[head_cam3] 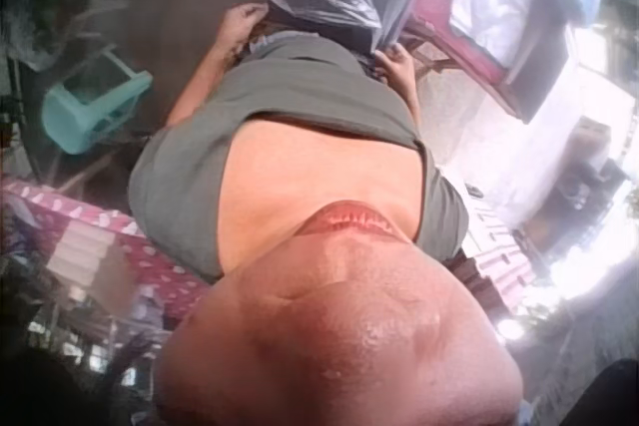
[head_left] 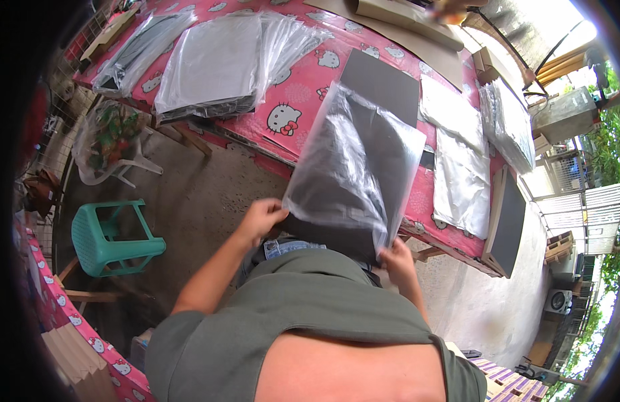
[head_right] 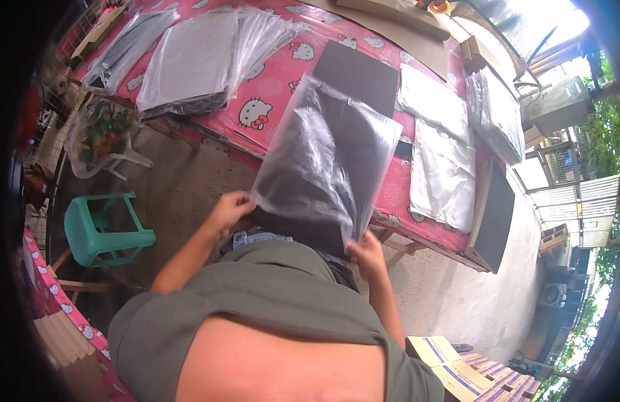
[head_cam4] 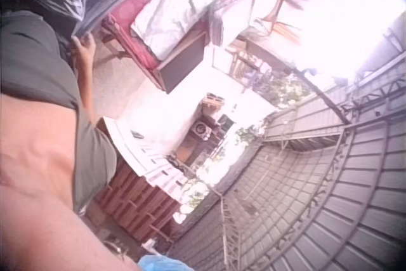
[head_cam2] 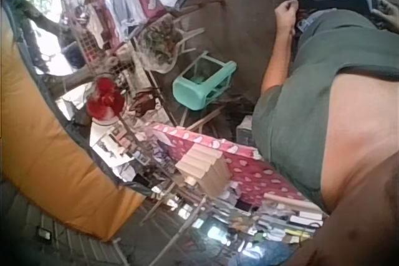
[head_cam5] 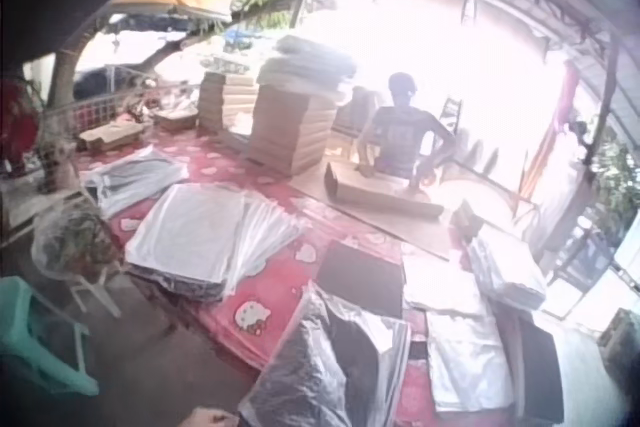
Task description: The person places black rectangular boards into plastic sleeves one at a time and stacks the packaged boards on the table.
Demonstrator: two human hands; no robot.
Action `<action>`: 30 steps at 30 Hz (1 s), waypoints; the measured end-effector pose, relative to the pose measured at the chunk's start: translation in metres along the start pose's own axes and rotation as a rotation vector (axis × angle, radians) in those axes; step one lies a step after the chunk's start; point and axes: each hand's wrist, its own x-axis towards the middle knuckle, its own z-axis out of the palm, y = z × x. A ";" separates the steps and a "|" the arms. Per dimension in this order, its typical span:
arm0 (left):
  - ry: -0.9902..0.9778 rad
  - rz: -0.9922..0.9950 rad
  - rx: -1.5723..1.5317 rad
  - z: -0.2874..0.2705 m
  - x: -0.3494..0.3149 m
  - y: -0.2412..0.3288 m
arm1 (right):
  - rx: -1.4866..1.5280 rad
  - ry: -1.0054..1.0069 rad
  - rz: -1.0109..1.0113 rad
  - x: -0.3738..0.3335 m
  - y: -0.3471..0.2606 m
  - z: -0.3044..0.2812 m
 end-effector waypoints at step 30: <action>-0.051 -0.043 -0.044 -0.019 -0.045 -0.003 | 0.338 0.215 0.026 -0.060 -0.027 0.024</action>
